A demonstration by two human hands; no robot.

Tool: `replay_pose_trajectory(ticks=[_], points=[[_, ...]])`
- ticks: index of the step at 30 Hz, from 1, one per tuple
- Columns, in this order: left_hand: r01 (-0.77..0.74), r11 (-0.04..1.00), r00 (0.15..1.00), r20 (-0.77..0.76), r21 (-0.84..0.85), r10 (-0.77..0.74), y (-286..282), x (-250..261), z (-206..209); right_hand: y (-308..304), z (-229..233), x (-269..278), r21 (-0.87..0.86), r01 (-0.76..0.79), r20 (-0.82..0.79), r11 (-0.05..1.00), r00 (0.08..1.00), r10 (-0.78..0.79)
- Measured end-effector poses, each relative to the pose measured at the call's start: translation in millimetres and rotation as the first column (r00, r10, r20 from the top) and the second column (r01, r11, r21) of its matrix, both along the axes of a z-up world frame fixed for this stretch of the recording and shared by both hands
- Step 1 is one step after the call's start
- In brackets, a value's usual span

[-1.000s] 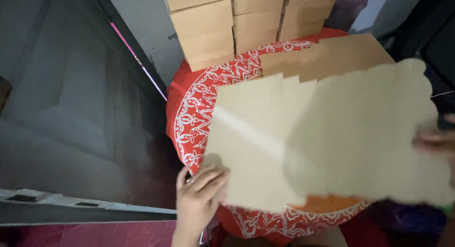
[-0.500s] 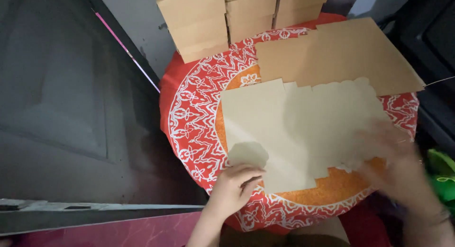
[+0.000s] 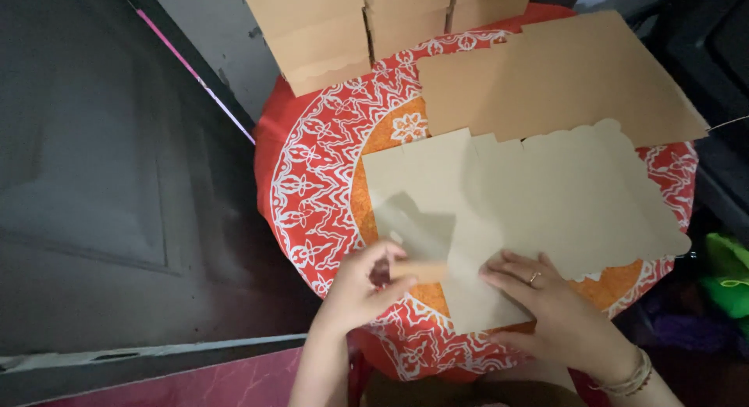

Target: Folding flat cardboard templates into small boxes.

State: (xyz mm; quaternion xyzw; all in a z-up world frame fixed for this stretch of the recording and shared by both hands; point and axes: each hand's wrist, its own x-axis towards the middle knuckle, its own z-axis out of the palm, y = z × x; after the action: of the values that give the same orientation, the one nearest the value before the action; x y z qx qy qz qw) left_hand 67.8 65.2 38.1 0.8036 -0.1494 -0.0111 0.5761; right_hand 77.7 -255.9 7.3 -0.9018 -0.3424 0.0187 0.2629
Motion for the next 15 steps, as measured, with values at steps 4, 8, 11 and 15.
replay_pose_trajectory(ticks=[4,8,11,15], points=[[-0.349,0.929,0.932,0.15,0.123,0.33,-15,-1,-10,7,2,0,-0.056,0.011,0.017,0.998,1.0,-0.01],[-0.417,0.863,0.841,0.482,0.286,0.247,-38,-14,-10,6,17,4,-0.049,-0.049,0.0,0.998,0.999,0.049],[-0.145,0.872,0.957,0.291,0.467,0.003,-53,-25,-31,8,27,23,-0.067,-0.071,0.049,0.995,0.996,0.075],[-0.209,0.769,0.936,0.351,0.604,-0.022,-66,-35,-26,19,45,59,-0.32,-0.086,-0.179,0.944,0.983,0.029]])
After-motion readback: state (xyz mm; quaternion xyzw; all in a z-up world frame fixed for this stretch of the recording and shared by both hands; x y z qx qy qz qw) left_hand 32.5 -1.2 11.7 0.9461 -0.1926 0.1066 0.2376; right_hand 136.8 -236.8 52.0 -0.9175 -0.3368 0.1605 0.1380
